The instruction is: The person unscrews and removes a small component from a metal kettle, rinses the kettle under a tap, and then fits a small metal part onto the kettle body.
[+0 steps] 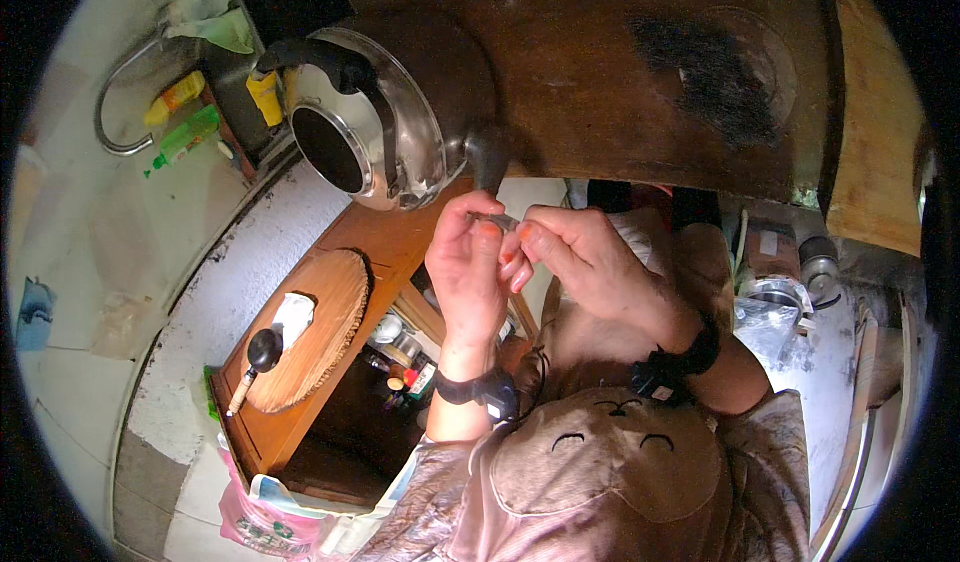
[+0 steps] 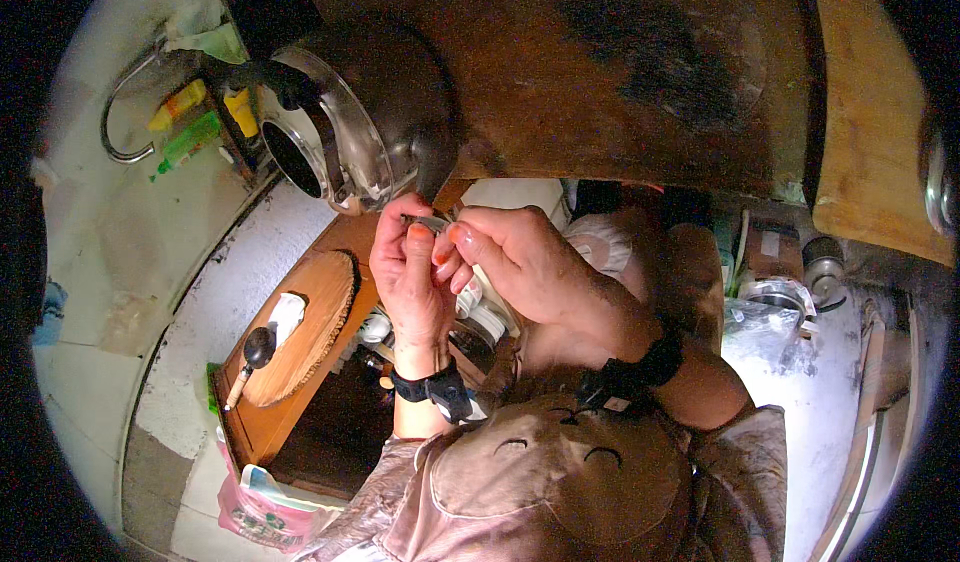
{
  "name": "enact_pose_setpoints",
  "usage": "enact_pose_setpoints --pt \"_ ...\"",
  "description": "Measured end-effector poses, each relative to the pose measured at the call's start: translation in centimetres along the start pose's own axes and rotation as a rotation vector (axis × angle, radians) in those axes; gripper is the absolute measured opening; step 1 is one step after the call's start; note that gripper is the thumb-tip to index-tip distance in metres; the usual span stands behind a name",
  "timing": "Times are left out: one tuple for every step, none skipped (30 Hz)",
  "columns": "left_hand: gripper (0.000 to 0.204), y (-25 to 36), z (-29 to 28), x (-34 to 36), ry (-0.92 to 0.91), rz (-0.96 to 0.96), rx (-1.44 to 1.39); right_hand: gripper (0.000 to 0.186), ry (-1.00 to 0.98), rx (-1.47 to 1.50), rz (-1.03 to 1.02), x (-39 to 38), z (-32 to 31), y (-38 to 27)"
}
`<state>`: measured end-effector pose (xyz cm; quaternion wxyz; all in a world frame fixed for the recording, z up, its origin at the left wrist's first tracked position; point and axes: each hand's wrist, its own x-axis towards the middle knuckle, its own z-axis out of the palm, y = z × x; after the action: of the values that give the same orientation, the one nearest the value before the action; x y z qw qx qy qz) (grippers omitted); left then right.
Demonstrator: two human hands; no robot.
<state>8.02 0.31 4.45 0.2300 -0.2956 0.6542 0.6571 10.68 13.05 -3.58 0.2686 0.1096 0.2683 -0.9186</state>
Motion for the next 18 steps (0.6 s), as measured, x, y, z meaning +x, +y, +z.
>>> enact_pose_setpoints --pt "0.025 0.1 0.0 0.0 0.001 -0.011 0.000 0.027 -0.002 0.001 -0.004 0.0 -0.1 0.1" --pt "0.025 0.3 0.0 0.0 0.003 -0.021 0.000 0.027 -0.029 0.042 -0.004 0.1 -0.2 0.4" --pt "0.025 0.3 0.2 0.1 0.001 -0.019 -0.001 0.027 -0.051 0.082 -0.002 0.2 -0.5 0.6" --pt "0.028 0.4 0.4 0.1 0.006 -0.030 0.033 0.027 -0.051 0.080 -0.004 0.3 -0.7 0.4" --pt "0.030 0.5 0.5 0.2 0.010 -0.041 0.066 0.028 -0.037 0.111 0.035 0.3 -0.9 0.2" --pt "0.030 0.5 0.6 0.2 0.008 -0.039 0.066 0.028 -0.031 0.125 0.052 0.5 -1.2 0.0" --pt "0.032 0.5 0.7 0.3 -0.001 -0.044 0.086 0.028 -0.023 0.140 0.070 0.6 -1.5 -0.3" --pt "0.033 0.5 0.8 0.3 -0.011 -0.050 0.106 0.029 -0.014 -0.088 0.018 0.9 -2.0 -0.4" --pt "0.033 0.6 0.7 0.3 -0.007 -0.045 0.107 0.030 -0.010 -0.311 -0.037 1.2 -2.3 -0.4" --pt "0.036 0.6 0.5 0.2 -0.006 -0.045 0.089 0.032 -0.011 -0.211 -0.065 1.5 -2.0 -0.9" --pt "0.038 0.5 0.4 0.2 -0.005 -0.046 0.068 0.032 -0.016 -0.212 -0.066 1.6 -2.2 -1.3" --pt "0.038 0.4 0.5 0.2 -0.003 -0.042 0.064 0.032 -0.044 -0.295 -0.046 1.8 -2.6 -1.7" --pt "0.035 0.3 0.6 0.3 0.002 -0.037 0.061 0.033 -0.072 -0.379 -0.026 2.0 -2.9 -2.1" --pt "0.033 0.2 0.6 0.3 0.008 -0.031 0.058 0.032 -0.106 -0.431 0.030 2.3 -3.2 -2.8" --pt "0.033 0.0 0.4 0.3 0.011 -0.026 0.053 0.032 -0.112 -0.436 0.030 2.2 -3.1 -3.4" --pt "0.030 -0.3 0.1 0.3 -0.022 -0.004 0.049 0.032 -0.153 -0.446 0.052 2.0 -2.9 -3.9" --pt "0.028 -0.4 -0.1 0.2 -0.053 0.019 0.045 0.031 -0.194 -0.455 0.075 2.0 -2.8 -4.2" --pt "0.022 -0.4 -0.2 0.1 -0.068 0.024 0.079 0.031 -0.197 -0.464 0.080 1.9 -2.9 -4.2"
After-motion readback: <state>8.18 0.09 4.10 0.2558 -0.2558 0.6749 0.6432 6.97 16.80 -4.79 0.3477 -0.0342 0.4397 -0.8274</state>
